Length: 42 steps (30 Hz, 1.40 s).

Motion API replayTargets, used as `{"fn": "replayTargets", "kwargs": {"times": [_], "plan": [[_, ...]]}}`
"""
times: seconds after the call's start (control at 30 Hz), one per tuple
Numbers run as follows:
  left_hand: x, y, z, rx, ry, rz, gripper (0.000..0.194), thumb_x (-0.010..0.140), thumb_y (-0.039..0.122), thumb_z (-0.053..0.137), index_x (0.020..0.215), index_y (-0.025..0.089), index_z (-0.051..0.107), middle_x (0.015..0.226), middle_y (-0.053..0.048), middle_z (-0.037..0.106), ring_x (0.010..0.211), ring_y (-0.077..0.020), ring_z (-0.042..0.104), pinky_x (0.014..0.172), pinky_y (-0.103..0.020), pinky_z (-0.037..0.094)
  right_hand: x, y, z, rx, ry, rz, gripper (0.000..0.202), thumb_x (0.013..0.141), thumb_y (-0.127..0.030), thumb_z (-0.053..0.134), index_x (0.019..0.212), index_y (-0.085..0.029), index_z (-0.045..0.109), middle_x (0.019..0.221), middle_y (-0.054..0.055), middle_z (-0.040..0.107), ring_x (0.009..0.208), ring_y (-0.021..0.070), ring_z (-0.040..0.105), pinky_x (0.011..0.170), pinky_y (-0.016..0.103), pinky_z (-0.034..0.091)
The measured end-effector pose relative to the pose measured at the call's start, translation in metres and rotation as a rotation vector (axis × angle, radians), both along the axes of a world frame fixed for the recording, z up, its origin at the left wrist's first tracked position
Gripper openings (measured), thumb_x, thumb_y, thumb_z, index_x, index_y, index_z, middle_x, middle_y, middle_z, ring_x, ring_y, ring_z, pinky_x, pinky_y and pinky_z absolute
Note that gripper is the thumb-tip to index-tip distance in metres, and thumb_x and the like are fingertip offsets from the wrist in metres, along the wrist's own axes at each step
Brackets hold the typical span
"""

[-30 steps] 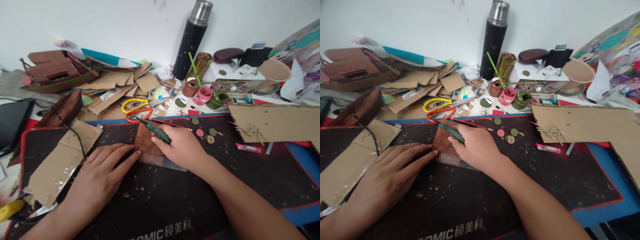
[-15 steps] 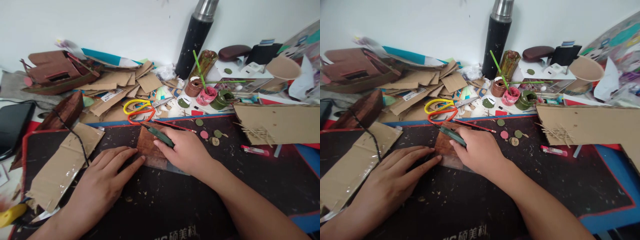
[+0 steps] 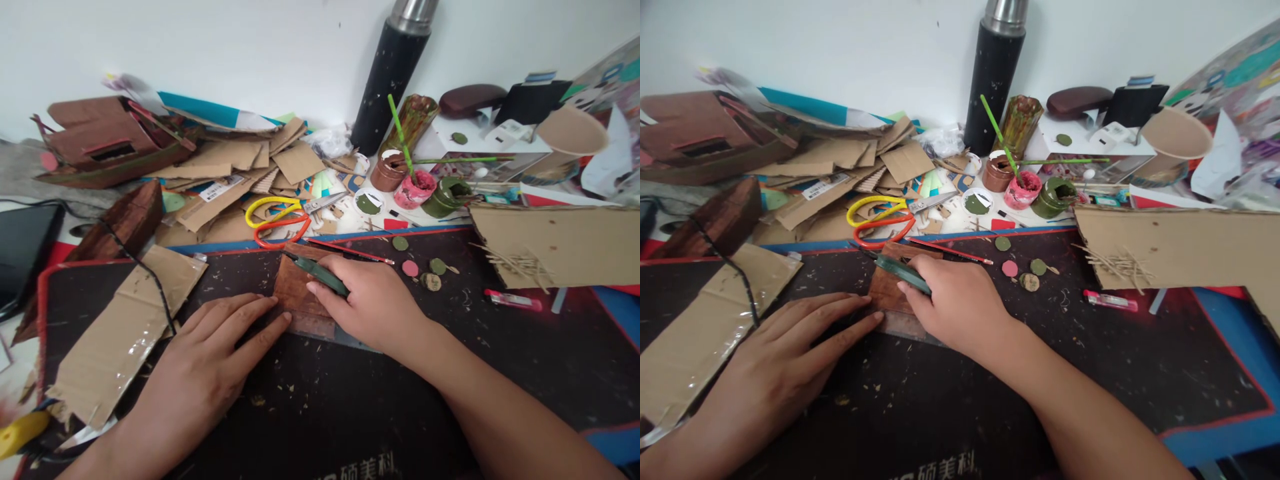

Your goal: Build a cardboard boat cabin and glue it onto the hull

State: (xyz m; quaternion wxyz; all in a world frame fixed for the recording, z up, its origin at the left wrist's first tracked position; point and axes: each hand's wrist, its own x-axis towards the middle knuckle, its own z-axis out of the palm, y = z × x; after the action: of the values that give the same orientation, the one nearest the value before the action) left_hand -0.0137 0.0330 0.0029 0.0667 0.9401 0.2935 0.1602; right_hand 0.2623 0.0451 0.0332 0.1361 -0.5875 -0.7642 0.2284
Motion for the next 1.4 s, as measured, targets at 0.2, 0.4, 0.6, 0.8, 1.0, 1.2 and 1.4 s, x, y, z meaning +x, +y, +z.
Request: {"fn": "replayTargets", "kwargs": {"times": [0.2,0.4,0.6,0.8,1.0,1.2,1.4], "plan": [[0.003,-0.001,0.001,0.024,0.014,0.005,0.046,0.106,0.015,0.05,0.148,0.025,0.064,0.144,-0.01,0.07,0.13,-0.0301,0.063,0.107,-0.047,0.052,-0.001,0.0,-0.002,0.004,-0.024,-0.01,0.027,0.106,-0.039,0.06,0.121,-0.022,0.074,0.103,0.005,0.083,0.09,0.0264,0.078,0.073,0.034,0.047],[0.01,-0.003,0.003,0.069,0.023,0.028,0.039,0.105,0.014,0.051,0.138,0.021,0.069,0.137,-0.012,0.072,0.126,-0.0312,0.064,0.104,-0.049,0.053,-0.002,-0.001,-0.001,0.009,-0.029,-0.004,0.025,0.106,-0.038,0.061,0.119,-0.022,0.073,0.103,0.005,0.083,0.092,0.0255,0.077,0.074,0.033,0.045],[0.016,-0.01,0.003,0.115,0.034,0.044,0.039,0.104,0.011,0.05,0.138,0.015,0.067,0.136,-0.015,0.071,0.127,-0.0331,0.063,0.104,-0.049,0.055,-0.002,-0.001,0.0,0.01,-0.041,0.004,0.026,0.107,-0.04,0.059,0.118,-0.021,0.073,0.102,0.006,0.083,0.093,0.026,0.077,0.074,0.034,0.044],[0.018,-0.009,0.002,0.116,0.042,0.023,0.039,0.104,0.009,0.047,0.136,0.014,0.068,0.131,-0.013,0.073,0.122,-0.0309,0.064,0.102,-0.047,0.057,-0.004,0.0,0.001,-0.009,-0.082,0.008,0.026,0.107,-0.04,0.059,0.117,-0.02,0.073,0.103,0.006,0.083,0.093,0.0262,0.077,0.074,0.035,0.043],[0.019,-0.009,0.004,0.144,0.046,0.022,0.039,0.105,0.01,0.045,0.135,0.013,0.069,0.131,-0.015,0.073,0.121,-0.0305,0.064,0.102,-0.047,0.058,-0.004,0.0,0.002,-0.01,-0.083,0.003,0.025,0.107,-0.04,0.058,0.115,-0.021,0.073,0.104,0.006,0.083,0.092,0.0259,0.077,0.073,0.034,0.043],[0.023,-0.012,0.007,0.183,0.063,-0.024,0.04,0.108,0.012,0.04,0.138,0.01,0.067,0.123,-0.013,0.075,0.118,-0.0304,0.065,0.099,-0.045,0.058,-0.005,-0.001,0.002,-0.01,-0.104,0.01,0.025,0.107,-0.039,0.059,0.117,-0.02,0.073,0.108,0.008,0.083,0.093,0.0265,0.077,0.076,0.035,0.047],[0.027,-0.015,0.008,0.216,0.099,-0.007,0.043,0.108,0.012,0.037,0.137,0.011,0.068,0.123,-0.013,0.075,0.118,-0.0306,0.065,0.096,-0.044,0.058,-0.005,-0.002,0.0,0.001,-0.043,-0.001,0.027,0.107,-0.037,0.061,0.124,-0.021,0.074,0.109,0.008,0.083,0.097,0.0267,0.078,0.082,0.035,0.051]]}}
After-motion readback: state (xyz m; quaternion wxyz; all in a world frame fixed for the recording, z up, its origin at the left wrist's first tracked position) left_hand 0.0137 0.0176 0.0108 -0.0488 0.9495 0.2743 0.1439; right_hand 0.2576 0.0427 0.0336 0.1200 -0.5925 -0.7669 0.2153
